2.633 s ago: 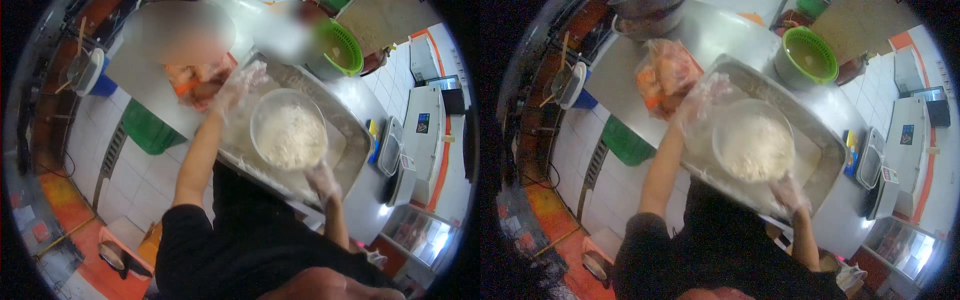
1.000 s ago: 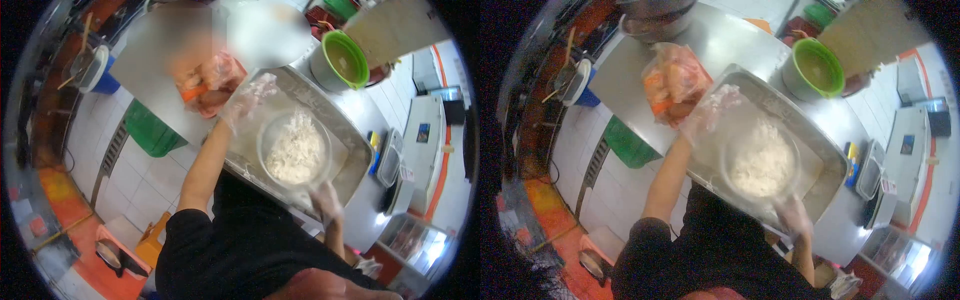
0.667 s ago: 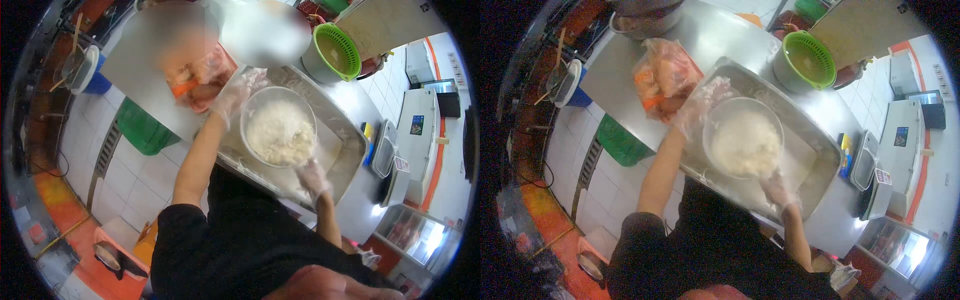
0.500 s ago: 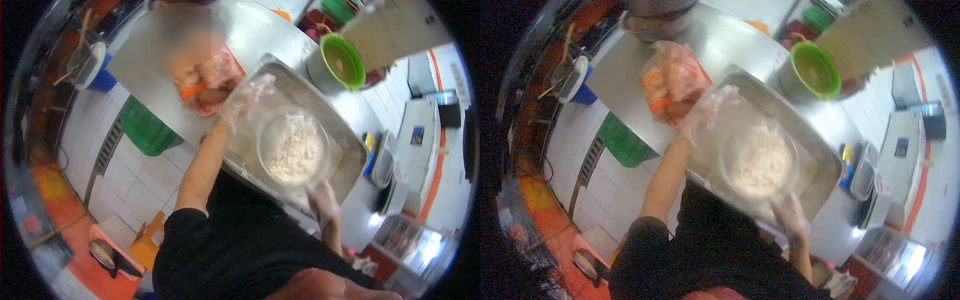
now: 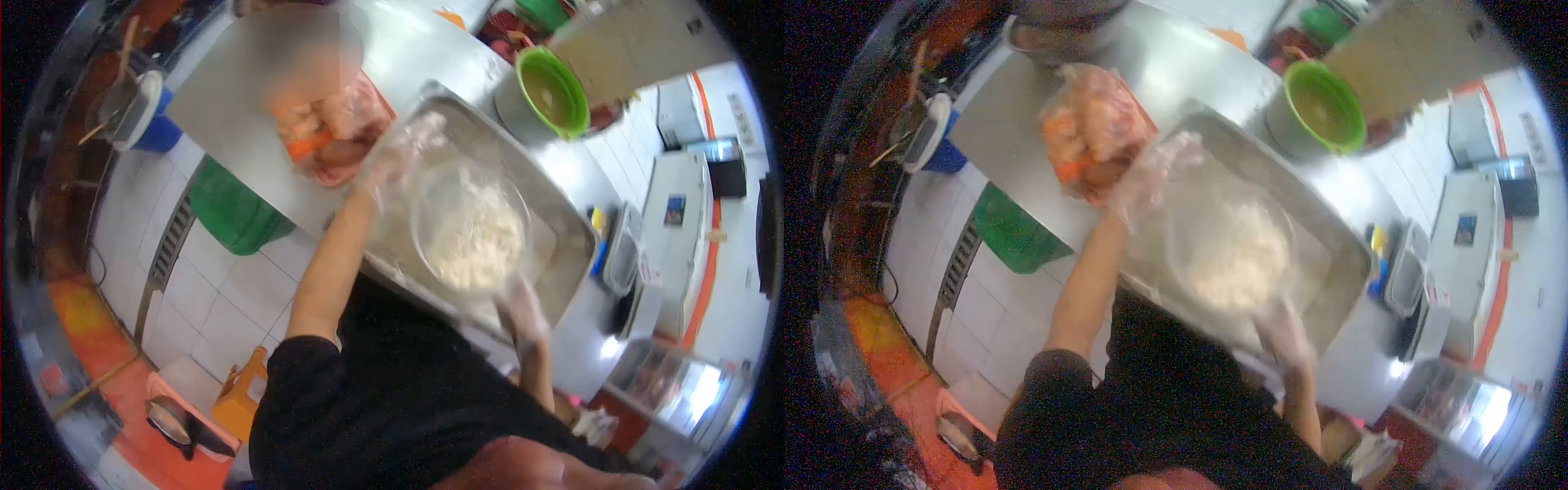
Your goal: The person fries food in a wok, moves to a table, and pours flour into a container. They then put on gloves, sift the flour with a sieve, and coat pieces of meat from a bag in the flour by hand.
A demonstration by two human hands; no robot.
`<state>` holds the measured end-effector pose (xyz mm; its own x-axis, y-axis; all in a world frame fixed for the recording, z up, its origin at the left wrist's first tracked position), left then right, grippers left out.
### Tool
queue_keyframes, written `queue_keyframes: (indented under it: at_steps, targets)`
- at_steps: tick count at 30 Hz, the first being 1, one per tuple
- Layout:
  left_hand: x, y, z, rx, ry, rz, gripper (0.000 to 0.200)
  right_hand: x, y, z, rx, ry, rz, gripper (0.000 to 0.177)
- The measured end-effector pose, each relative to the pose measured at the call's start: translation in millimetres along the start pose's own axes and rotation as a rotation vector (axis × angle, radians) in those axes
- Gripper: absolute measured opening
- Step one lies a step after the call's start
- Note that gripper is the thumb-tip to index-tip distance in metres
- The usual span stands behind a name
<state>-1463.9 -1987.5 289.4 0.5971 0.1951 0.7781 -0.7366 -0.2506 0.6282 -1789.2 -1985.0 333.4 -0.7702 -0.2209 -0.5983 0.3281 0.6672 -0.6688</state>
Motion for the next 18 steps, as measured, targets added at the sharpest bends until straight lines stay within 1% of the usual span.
queue_keyframes:
  at_steps: [1, 2, 3, 4, 5, 7, 8, 10, 11, 12, 14, 15, 17, 18]
  targets:
    - [1, 9, -10, 0.121, -0.125, -0.122, 0.049, 28, 19, 0, -0.141, 0.313, 0.057, 0.048]
    - [3, 4, -13, 0.246, -0.214, -0.223, 0.049, 42, 38, -3, -0.278, 0.585, 0.115, 0.056]
    - [2, -7, -1, 0.190, -0.109, 0.047, 0.049, 12, 19, -3, -0.148, 0.330, -0.013, 0.048]
    - [-6, -29, 0, 0.203, -0.079, 0.054, 0.049, -21, -1, -11, 0.009, 0.093, -0.184, 0.041]
    - [-6, -33, 0, 0.080, 0.058, 0.238, 0.049, -9, 1, -14, 0.011, 0.067, -0.016, 0.039]
    - [-18, -31, 9, -0.001, 0.036, -0.079, 0.050, 41, 19, -8, -0.061, 0.081, 0.148, 0.038]
    - [-22, -11, 4, -0.013, 0.005, -0.101, 0.050, 56, 32, -1, -0.102, 0.155, 0.129, 0.037]
    - [8, -9, 1, 0.173, 0.015, -0.146, 0.053, 86, 57, 10, -0.190, 0.300, 0.082, 0.035]
    - [2, -10, -4, 0.204, -0.125, -0.009, 0.056, 44, 35, 2, -0.065, 0.098, 0.146, 0.029]
    - [5, -21, -9, 0.221, -0.115, -0.006, 0.056, 25, 27, -2, -0.032, 0.111, 0.174, 0.028]
    - [8, -13, -7, 0.009, 0.017, -0.166, 0.055, -13, 10, -7, 0.036, 0.136, 0.231, 0.027]
    - [5, 5, -10, -0.004, -0.028, -0.186, 0.055, 12, 32, -1, -0.062, 0.309, 0.322, 0.032]
    - [14, 0, -8, 0.234, -0.193, -0.072, 0.052, 24, 38, -13, -0.203, 0.425, 0.174, 0.041]
    - [15, -16, -1, 0.246, -0.153, -0.059, 0.052, 12, 31, -12, -0.174, 0.317, 0.099, 0.042]
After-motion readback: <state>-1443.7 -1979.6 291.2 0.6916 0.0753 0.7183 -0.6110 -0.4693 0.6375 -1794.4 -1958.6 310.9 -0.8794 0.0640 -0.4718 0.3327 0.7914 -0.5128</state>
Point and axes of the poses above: each hand's wrist, its own z-axis towards the middle knuckle, its own y-axis out of the palm, x = y × z, the point moved 10 cm from there along z, towards the middle knuckle, and after that the axes turned 1 degree about z, right-handed, at the moved point
